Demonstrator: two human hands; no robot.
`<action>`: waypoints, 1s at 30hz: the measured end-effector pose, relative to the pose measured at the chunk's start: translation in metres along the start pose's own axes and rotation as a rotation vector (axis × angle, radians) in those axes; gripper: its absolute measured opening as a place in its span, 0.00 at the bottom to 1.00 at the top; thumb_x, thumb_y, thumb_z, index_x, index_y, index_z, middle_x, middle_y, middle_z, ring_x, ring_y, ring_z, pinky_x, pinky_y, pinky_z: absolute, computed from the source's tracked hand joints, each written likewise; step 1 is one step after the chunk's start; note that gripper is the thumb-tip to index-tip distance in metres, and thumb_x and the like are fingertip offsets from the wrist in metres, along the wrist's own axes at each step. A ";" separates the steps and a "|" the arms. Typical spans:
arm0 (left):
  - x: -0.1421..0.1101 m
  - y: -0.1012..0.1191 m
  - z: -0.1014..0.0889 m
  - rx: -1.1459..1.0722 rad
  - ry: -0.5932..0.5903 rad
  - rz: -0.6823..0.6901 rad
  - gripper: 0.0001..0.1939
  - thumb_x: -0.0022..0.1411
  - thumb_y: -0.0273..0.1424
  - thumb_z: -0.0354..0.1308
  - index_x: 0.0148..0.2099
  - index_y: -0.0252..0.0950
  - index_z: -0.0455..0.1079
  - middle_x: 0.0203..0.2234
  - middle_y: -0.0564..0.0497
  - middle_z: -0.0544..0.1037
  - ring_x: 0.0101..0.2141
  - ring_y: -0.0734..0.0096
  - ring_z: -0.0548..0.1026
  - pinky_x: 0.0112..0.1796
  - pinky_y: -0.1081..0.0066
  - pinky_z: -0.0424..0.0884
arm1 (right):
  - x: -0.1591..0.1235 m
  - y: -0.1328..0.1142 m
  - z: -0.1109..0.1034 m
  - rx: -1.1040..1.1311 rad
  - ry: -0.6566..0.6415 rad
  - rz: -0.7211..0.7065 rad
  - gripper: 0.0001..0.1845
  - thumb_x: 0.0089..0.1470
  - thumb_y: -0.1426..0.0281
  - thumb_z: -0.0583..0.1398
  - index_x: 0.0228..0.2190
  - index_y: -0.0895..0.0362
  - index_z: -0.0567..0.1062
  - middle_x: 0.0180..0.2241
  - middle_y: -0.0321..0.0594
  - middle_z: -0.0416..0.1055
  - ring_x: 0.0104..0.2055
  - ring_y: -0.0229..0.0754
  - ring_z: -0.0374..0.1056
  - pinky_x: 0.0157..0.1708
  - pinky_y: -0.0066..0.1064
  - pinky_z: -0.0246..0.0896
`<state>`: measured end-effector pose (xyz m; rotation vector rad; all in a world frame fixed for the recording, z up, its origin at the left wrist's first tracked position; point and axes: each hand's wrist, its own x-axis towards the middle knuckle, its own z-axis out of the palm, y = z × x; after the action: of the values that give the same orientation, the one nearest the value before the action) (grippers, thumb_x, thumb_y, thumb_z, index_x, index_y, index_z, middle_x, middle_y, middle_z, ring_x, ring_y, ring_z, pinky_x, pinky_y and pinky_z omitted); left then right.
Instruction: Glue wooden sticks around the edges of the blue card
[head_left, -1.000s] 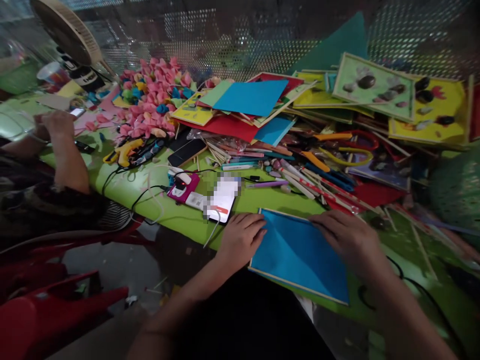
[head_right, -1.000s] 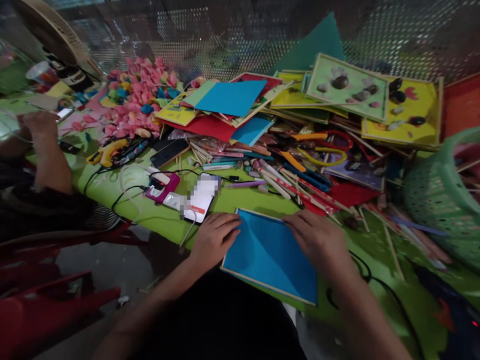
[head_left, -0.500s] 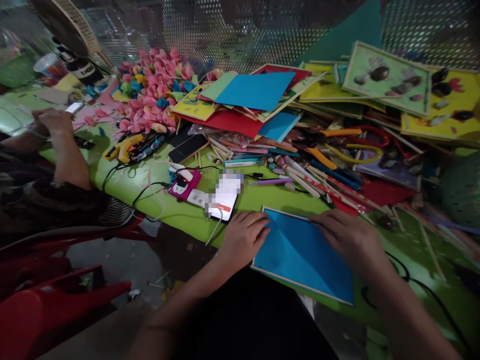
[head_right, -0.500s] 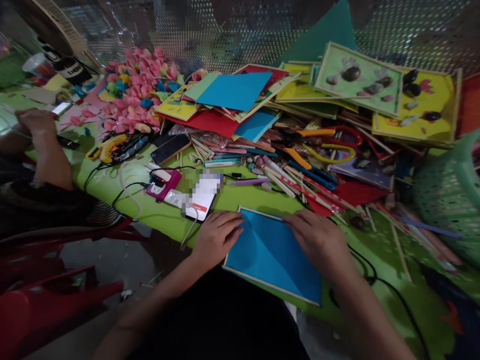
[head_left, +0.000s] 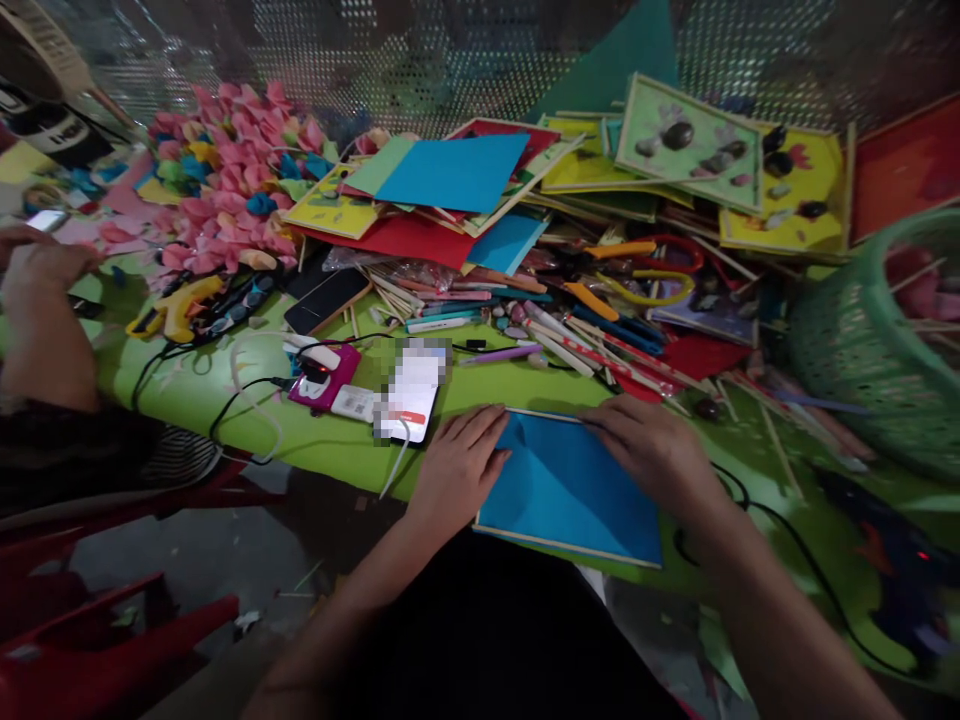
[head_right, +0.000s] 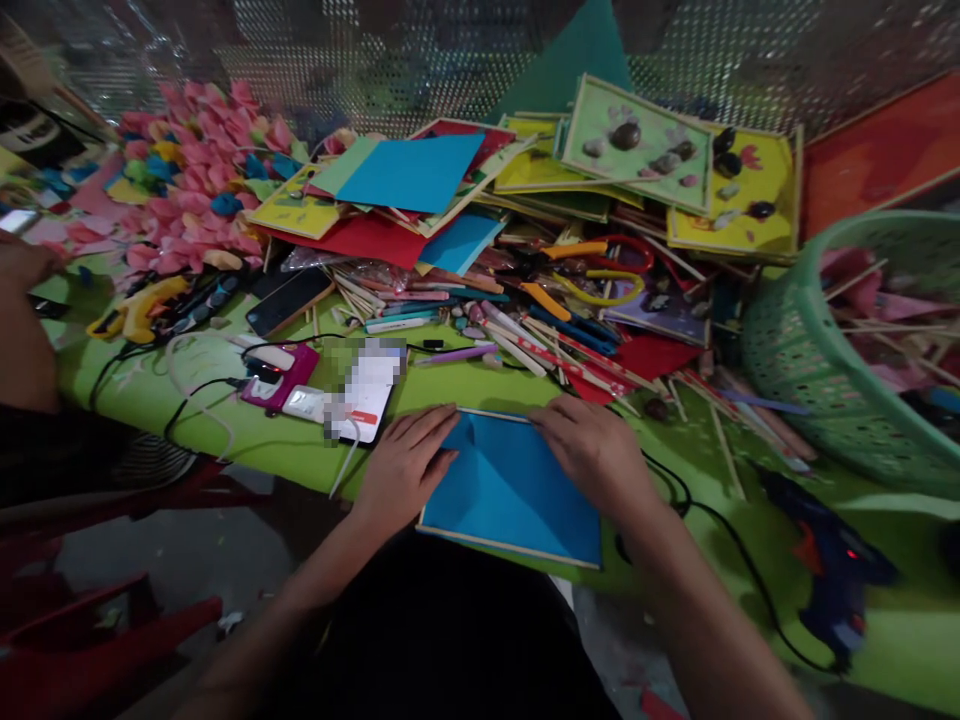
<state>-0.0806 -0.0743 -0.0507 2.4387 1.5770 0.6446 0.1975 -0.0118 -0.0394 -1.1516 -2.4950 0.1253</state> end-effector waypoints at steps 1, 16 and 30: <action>0.000 0.000 0.000 0.001 0.004 0.003 0.21 0.76 0.33 0.52 0.67 0.37 0.65 0.62 0.45 0.75 0.60 0.59 0.73 0.57 0.56 0.71 | 0.000 0.001 -0.002 0.004 0.015 0.012 0.13 0.68 0.71 0.57 0.44 0.56 0.82 0.40 0.45 0.80 0.39 0.46 0.77 0.39 0.36 0.69; 0.002 -0.004 0.000 0.019 0.035 0.021 0.22 0.75 0.33 0.53 0.67 0.39 0.66 0.62 0.45 0.75 0.58 0.56 0.75 0.56 0.55 0.71 | -0.028 0.007 -0.051 0.104 0.286 0.387 0.12 0.67 0.65 0.59 0.43 0.48 0.83 0.40 0.42 0.82 0.41 0.49 0.78 0.45 0.43 0.72; 0.002 -0.005 0.003 0.047 0.041 0.023 0.22 0.75 0.33 0.53 0.68 0.39 0.65 0.62 0.46 0.75 0.57 0.56 0.75 0.54 0.55 0.72 | -0.059 -0.008 -0.013 -0.075 0.037 0.260 0.18 0.69 0.70 0.56 0.56 0.54 0.78 0.52 0.48 0.79 0.52 0.54 0.73 0.49 0.47 0.68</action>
<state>-0.0825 -0.0699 -0.0543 2.4965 1.5989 0.6739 0.2318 -0.0621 -0.0437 -1.4924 -2.3247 0.0807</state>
